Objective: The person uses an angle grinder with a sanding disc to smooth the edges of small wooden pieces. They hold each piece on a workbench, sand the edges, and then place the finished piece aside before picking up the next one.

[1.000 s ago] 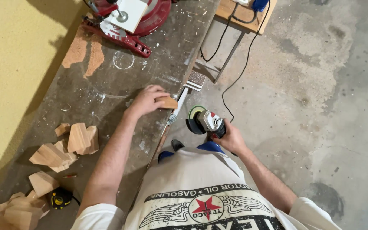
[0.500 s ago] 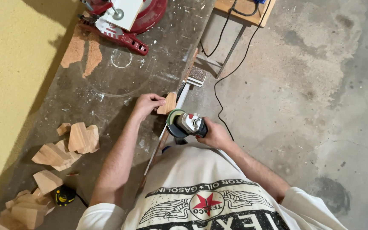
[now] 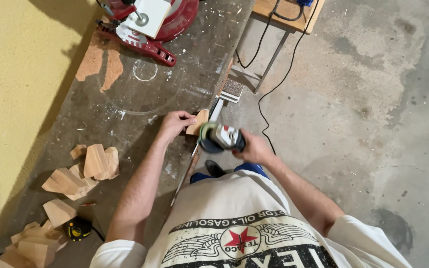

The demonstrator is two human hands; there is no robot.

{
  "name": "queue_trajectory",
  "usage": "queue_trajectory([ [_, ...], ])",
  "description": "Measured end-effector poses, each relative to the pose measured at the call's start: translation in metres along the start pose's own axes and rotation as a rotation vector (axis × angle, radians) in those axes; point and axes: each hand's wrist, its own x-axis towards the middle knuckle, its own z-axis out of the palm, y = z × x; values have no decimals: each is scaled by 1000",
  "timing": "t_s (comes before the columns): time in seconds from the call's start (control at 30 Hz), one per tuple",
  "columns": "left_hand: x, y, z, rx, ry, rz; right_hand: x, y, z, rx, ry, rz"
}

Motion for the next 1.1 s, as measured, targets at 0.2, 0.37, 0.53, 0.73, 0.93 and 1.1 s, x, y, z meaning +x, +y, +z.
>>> queue_trajectory([
  [0.2, 3, -9, 2, -22, 1, -11, -35, 31, 50, 159, -22, -79],
  [0.37, 3, -10, 4, -48, -27, 8, -24, 43, 93, 442, 162, -54],
  [0.53, 1, 1, 0, -18, -31, 9, 9, 43, 98, 494, 215, -79],
  [0.73, -4, 8, 1, -25, -21, 9, 53, 45, 89, 580, 296, -84],
  [0.93, 2, -3, -1, -30, -26, 9, -8, 31, 80, 491, 190, -108],
  [1.1, -6, 9, -4, -47, -34, 2, -34, 33, 78, 366, 150, -33],
])
